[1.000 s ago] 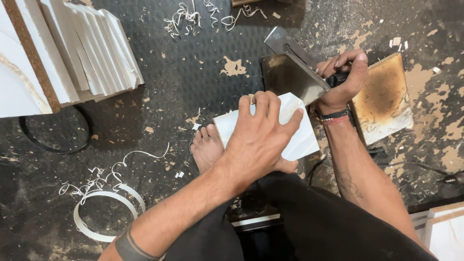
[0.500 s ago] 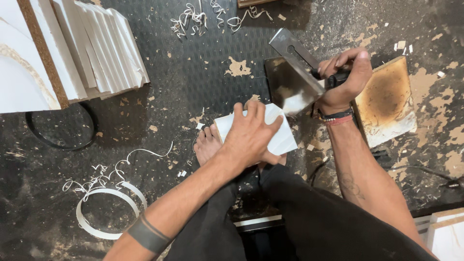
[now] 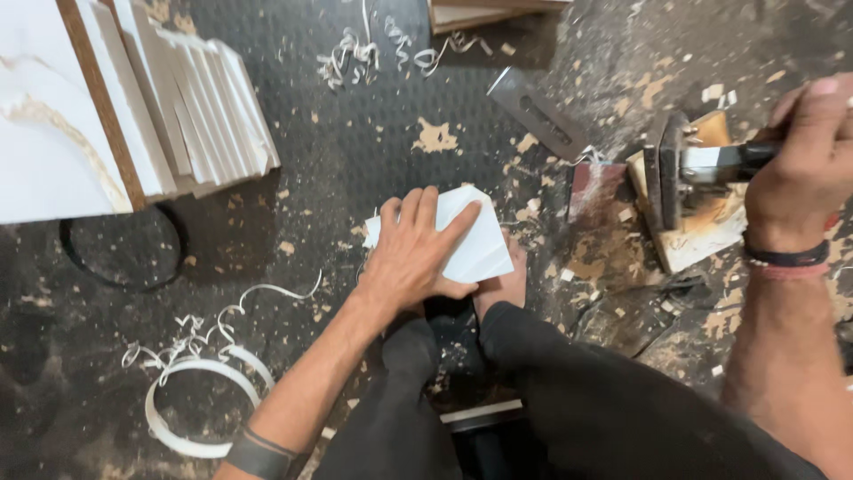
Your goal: The person trims the edges of white rectangular boards one at a time using a small hand plane, working at a cluttered workbench. After trimming each board, they place it onto a growing stack of finished boards and pick up the next one.
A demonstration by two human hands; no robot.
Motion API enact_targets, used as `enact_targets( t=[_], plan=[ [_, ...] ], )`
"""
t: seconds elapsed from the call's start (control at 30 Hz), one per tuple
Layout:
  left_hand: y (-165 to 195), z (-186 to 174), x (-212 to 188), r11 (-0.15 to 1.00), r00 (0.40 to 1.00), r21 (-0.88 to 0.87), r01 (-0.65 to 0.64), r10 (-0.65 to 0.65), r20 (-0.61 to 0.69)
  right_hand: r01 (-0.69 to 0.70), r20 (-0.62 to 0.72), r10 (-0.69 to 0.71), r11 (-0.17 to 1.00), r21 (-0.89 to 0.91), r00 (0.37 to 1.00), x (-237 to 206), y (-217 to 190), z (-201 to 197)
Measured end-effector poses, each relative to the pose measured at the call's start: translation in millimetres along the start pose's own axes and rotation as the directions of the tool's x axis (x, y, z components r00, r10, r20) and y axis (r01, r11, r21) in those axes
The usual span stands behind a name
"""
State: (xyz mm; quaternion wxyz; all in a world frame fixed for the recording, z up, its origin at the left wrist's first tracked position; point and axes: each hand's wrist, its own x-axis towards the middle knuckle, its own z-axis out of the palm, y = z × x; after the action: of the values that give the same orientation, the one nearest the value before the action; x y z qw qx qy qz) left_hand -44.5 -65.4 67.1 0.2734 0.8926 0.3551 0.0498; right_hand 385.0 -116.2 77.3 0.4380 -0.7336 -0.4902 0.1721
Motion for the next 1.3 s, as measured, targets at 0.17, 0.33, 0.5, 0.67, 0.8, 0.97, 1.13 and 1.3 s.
enact_targets(
  t=[0.17,0.33,0.5,0.67,0.8,0.97,1.13,1.3],
  plan=[
    [3,9,4,0.997,0.999,-0.074,-0.008,0.005,-0.042,0.118,0.144,-0.031,0.751,-0.649,0.989,5,52,-15],
    [2,15,20,0.993,0.997,-0.112,-0.037,0.028,-0.079,0.124,0.156,0.003,0.589,-0.798,0.988,4,75,16],
    [-11,9,43,0.984,0.991,-0.170,-0.058,0.036,-0.129,0.094,0.182,0.067,0.654,-0.751,0.981,6,10,31],
    [-25,-6,58,0.954,0.978,-0.282,-0.098,0.039,-0.206,-0.506,0.663,0.221,0.819,0.272,0.715,-7,-79,115],
    [-30,-19,59,0.944,0.958,-0.279,-0.174,0.097,-0.270,-0.700,0.823,-0.076,0.486,0.523,0.563,-7,-119,157],
    [-29,-22,46,0.942,0.928,-0.263,-0.209,0.106,-0.357,-0.763,0.822,-0.131,0.314,0.565,0.554,-7,-126,171],
    [-29,-13,40,0.932,0.905,-0.293,-0.214,0.076,-0.418,-0.767,0.801,-0.035,0.266,0.584,0.598,-21,-123,180],
    [-23,-8,43,0.934,0.891,-0.313,-0.171,0.011,-0.454,-0.739,0.745,0.088,0.250,0.626,0.661,-25,-138,190]
  ],
)
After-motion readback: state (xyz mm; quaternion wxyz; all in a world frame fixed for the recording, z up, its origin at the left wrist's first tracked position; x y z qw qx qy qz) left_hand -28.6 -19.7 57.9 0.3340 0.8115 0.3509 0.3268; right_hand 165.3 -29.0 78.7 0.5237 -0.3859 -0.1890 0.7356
